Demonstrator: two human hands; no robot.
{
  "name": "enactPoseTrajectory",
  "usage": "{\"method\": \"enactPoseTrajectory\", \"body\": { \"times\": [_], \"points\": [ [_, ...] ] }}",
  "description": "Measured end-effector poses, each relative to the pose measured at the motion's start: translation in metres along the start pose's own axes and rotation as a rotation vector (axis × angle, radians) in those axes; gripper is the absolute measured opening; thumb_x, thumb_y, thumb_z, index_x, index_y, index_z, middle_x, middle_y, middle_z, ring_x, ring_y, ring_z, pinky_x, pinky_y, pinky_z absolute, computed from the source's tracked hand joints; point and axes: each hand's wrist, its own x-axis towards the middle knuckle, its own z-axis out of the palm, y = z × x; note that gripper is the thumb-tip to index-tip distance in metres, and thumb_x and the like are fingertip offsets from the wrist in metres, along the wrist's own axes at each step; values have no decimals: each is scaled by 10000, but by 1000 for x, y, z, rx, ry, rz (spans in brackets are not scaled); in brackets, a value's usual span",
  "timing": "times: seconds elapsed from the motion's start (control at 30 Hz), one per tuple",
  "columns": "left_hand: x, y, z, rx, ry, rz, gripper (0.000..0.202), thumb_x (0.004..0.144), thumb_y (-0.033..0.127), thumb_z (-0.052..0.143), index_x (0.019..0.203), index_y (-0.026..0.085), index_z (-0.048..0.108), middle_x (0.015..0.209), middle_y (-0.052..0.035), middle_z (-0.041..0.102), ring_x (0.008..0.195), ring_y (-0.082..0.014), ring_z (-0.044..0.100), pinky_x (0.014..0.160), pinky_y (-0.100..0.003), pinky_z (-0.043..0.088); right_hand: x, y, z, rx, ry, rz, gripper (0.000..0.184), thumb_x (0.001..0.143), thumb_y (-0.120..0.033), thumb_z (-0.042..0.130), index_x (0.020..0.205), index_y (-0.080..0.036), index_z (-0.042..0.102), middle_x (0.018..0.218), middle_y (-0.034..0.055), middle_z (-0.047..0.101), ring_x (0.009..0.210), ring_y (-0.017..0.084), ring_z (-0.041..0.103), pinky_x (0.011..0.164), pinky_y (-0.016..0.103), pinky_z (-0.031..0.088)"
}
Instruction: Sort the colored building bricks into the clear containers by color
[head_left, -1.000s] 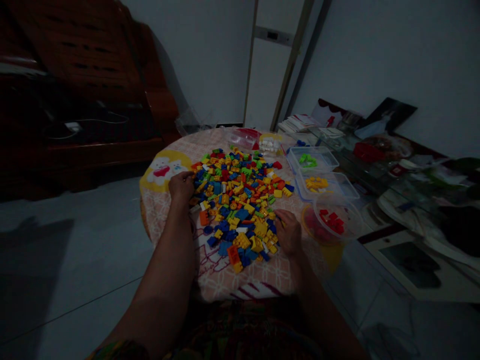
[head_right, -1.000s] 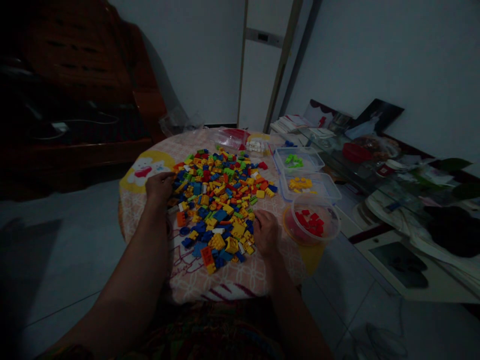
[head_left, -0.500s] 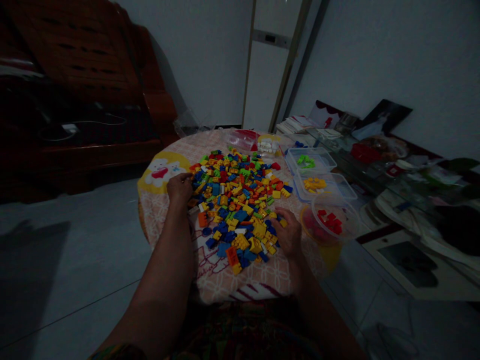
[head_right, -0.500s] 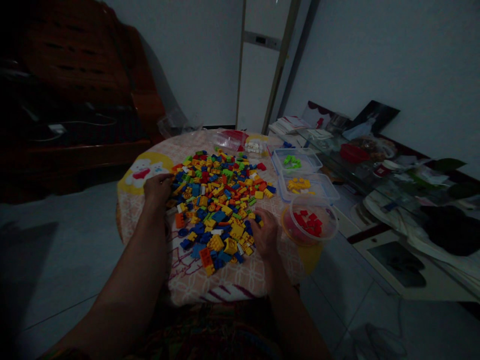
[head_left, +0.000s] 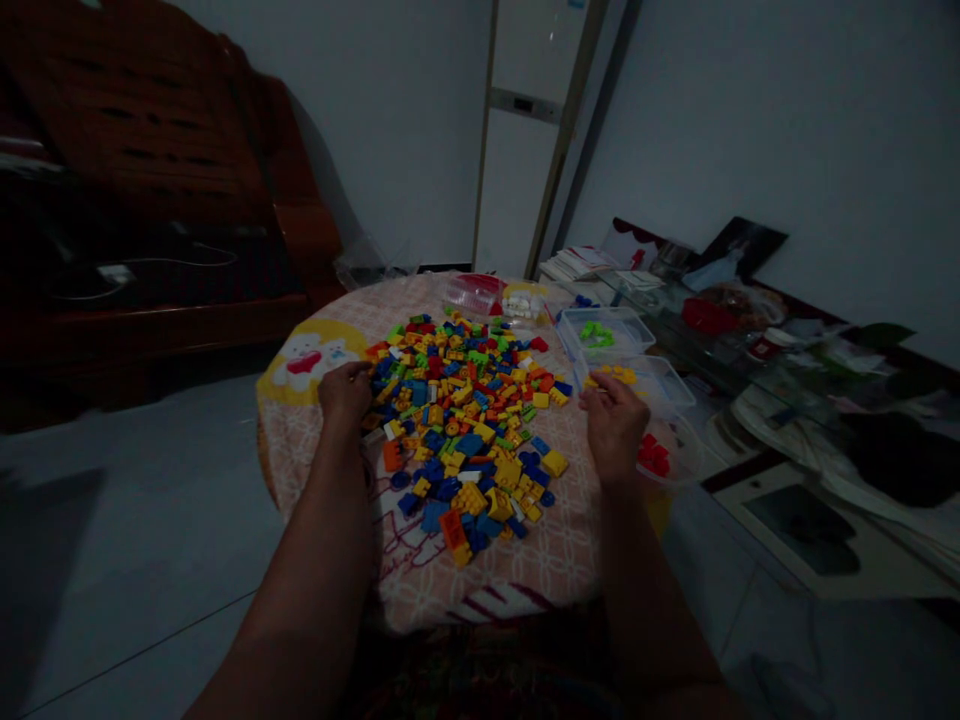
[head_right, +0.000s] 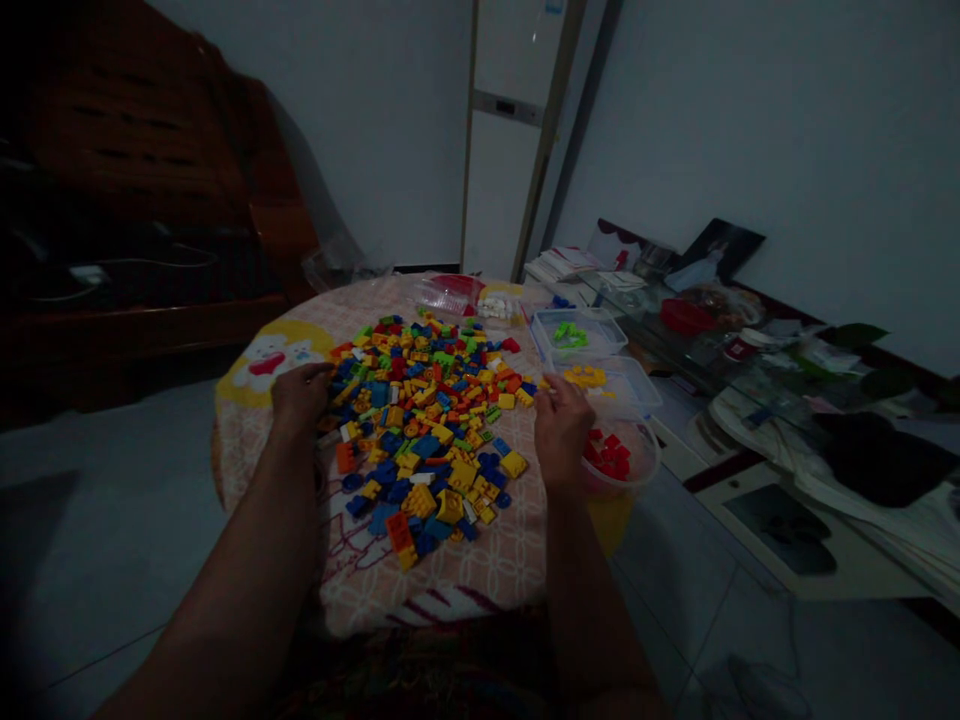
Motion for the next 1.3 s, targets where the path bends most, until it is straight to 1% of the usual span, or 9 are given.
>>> {"method": "enactPoseTrajectory", "body": {
  "times": [0.13,0.27,0.37,0.53,0.67,0.83,1.0,1.17,1.3],
  "points": [
    [-1,2,-2,20,-9,-2,368,817,216,528,1098,174,762,1080,-120,740,1026,-282,673,940,-376,506,35,9,-7,-271,123,-86,384,791,-205,510,1106,-116,709,1010,163,708,944,284,649,904,468,501],
    [0,1,-1,13,-11,4,371,821,219,524,1105,171,759,1089,-110,739,1024,-267,672,939,-350,500,26,3,-3,-266,94,-124,374,815,-209,489,1093,-103,714,1074,192,692,985,291,637,931,476,485],
    [-1,1,1,1,3,-11,372,823,220,525,1112,174,755,1122,-102,732,1049,-258,666,955,-337,491,-2,-8,10,-139,-55,-115,306,828,-241,513,1003,-149,747,985,138,728,911,264,664,883,416,513],
    [-3,6,0,1,-10,-16,377,823,189,517,1116,149,752,1139,-105,728,1087,-255,658,979,-330,480,-49,-21,35,35,-433,-56,238,863,-274,550,950,-238,768,885,42,765,802,220,701,747,323,531],
    [-4,7,0,-6,0,-1,371,821,174,510,1093,147,761,1138,-103,730,1088,-250,660,979,-317,482,-65,-26,49,-103,-570,-93,227,854,-284,624,1029,-263,767,894,49,778,781,236,711,711,322,514],
    [-4,6,0,6,-5,14,392,825,196,497,1119,143,751,1142,-102,728,1104,-251,651,988,-316,470,-67,-26,63,-327,-686,-161,312,832,-299,685,1139,-270,732,960,76,777,851,257,713,743,317,497],
    [-6,8,-2,38,-18,27,400,833,202,487,1127,127,747,1153,-119,722,1103,-258,650,988,-327,467,-68,-21,69,-339,-691,-68,272,921,-320,550,1116,-240,721,969,72,765,871,212,698,746,268,466],
    [-7,10,-3,25,-11,13,396,827,191,487,1118,141,751,1150,-109,724,1084,-256,655,981,-337,471,-67,-7,72,-31,-589,37,254,892,-342,504,845,-199,708,779,16,699,730,162,632,676,236,446],
    [-6,8,-1,10,-8,6,387,825,188,490,1104,146,755,1144,-103,727,1088,-252,653,974,-331,474,-66,3,73,197,-514,136,309,858,-426,500,701,-191,625,584,-37,530,580,127,508,565,224,389]
  ]
}}
